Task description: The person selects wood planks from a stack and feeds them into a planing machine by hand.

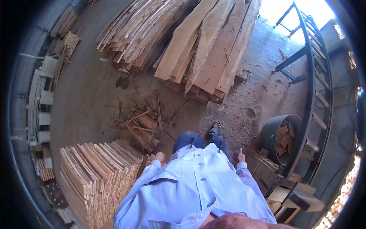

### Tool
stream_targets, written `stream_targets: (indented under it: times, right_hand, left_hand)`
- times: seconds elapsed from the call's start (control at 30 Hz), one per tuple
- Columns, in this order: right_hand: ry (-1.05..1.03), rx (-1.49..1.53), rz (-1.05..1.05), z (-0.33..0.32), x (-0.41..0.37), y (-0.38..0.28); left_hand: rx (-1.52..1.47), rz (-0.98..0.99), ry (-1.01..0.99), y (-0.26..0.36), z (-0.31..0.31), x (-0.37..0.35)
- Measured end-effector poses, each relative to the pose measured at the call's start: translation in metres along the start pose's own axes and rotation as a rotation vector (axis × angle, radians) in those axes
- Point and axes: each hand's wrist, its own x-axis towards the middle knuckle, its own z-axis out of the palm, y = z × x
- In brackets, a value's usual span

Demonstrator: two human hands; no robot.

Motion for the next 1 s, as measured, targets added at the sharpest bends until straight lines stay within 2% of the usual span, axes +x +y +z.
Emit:
stream_targets:
  times: [0.03,0.07,0.1,0.13,0.2,0.23,0.3,0.33,0.37,0.4,0.5,0.53,0.6,0.63,0.67,0.7,0.73,0.77,0.8,0.83,0.87,0.9,0.93,0.97,1.0]
  right_hand:
    - [-0.003,-0.183,-0.056,-0.008,0.048,0.007]
    - [-0.079,-0.068,-0.045,-0.007,0.018,-0.046]
    - [-0.154,0.046,-0.026,-0.006,-0.017,-0.103]
    - [-0.149,0.032,-0.065,-0.013,0.0,-0.125]
    - [-0.135,0.009,-0.145,-0.021,0.029,-0.167]
    - [-0.096,0.062,-0.148,-0.024,0.031,-0.188]
    - [-0.02,0.16,-0.16,-0.025,-0.006,-0.26]
    - [0.011,0.09,-0.23,-0.03,0.002,-0.272]
    - [0.041,0.013,-0.34,-0.034,0.014,-0.273]
    - [0.07,-0.067,-0.449,-0.038,0.03,-0.264]
    - [0.14,-0.316,-0.601,-0.039,0.031,-0.242]
    - [0.145,-0.434,-0.713,-0.031,0.019,-0.24]
    - [0.238,-1.144,-1.036,-0.001,-0.045,-0.266]
    - [0.232,-0.966,-1.058,0.002,-0.028,-0.227]
    - [0.27,-1.023,-1.03,0.01,-0.022,-0.193]
    - [0.151,-1.426,-0.554,0.051,-0.079,-0.239]
    - [0.039,-1.122,-0.815,0.046,-0.069,-0.2]
    - [-0.16,-1.306,-0.535,0.056,-0.063,-0.177]
    - [-0.173,-0.995,-0.846,0.049,-0.044,-0.122]
    - [-0.143,-0.655,-0.075,0.081,-0.083,-0.172]
    - [-0.159,-0.568,-0.053,0.099,-0.123,-0.235]
    - [-0.015,-0.519,0.023,0.118,-0.14,-0.264]
    - [0.028,-0.362,0.071,0.128,-0.158,-0.294]
    - [0.077,-0.204,0.111,0.143,-0.18,-0.333]
    - [0.013,-0.957,-0.407,0.112,-0.166,-0.294]
  left_hand:
    - [0.059,0.056,0.049,-0.003,-0.014,0.007]
    - [0.117,0.115,0.098,-0.003,-0.028,0.017]
    - [-0.519,-0.28,-0.046,0.025,-0.055,0.027]
    - [-1.113,-0.745,0.081,0.062,-0.094,0.036]
    - [-1.088,-0.59,0.115,0.067,-0.118,0.067]
    - [-0.977,-0.519,0.092,0.063,-0.129,0.086]
    - [-0.761,-0.379,0.05,0.047,-0.145,0.13]
    - [-0.862,-0.43,-0.008,0.043,-0.158,0.151]
    - [-0.965,-0.478,-0.069,0.042,-0.174,0.173]
    - [-1.034,-0.488,0.008,0.045,-0.19,0.191]
    - [-1.094,-0.496,0.035,0.024,-0.211,0.255]
    - [-1.058,-0.498,0.022,0.019,-0.221,0.27]
    - [-0.991,-0.49,0.005,0.008,-0.246,0.308]
    - [-0.99,-0.504,0.024,-0.004,-0.257,0.328]
    - [-0.992,-0.513,0.043,-0.014,-0.264,0.349]
    - [-0.998,-0.517,0.063,-0.023,-0.266,0.376]
    - [-1.15,-0.553,0.137,-0.033,-0.264,0.401]
    - [-1.254,-0.557,0.233,-0.043,-0.259,0.427]
    - [-1.358,-0.574,0.275,-0.055,-0.258,0.451]
    - [-1.455,-0.585,0.289,-0.063,-0.262,0.473]
    - [-1.331,-0.487,0.431,-0.093,-0.221,0.515]
    - [-1.308,-0.499,0.413,-0.101,-0.232,0.533]
    - [-1.146,-0.449,0.379,-0.114,-0.242,0.55]
    - [-1.133,-0.496,0.342,-0.123,-0.253,0.567]
    - [-1.099,-0.553,0.319,-0.135,-0.26,0.588]
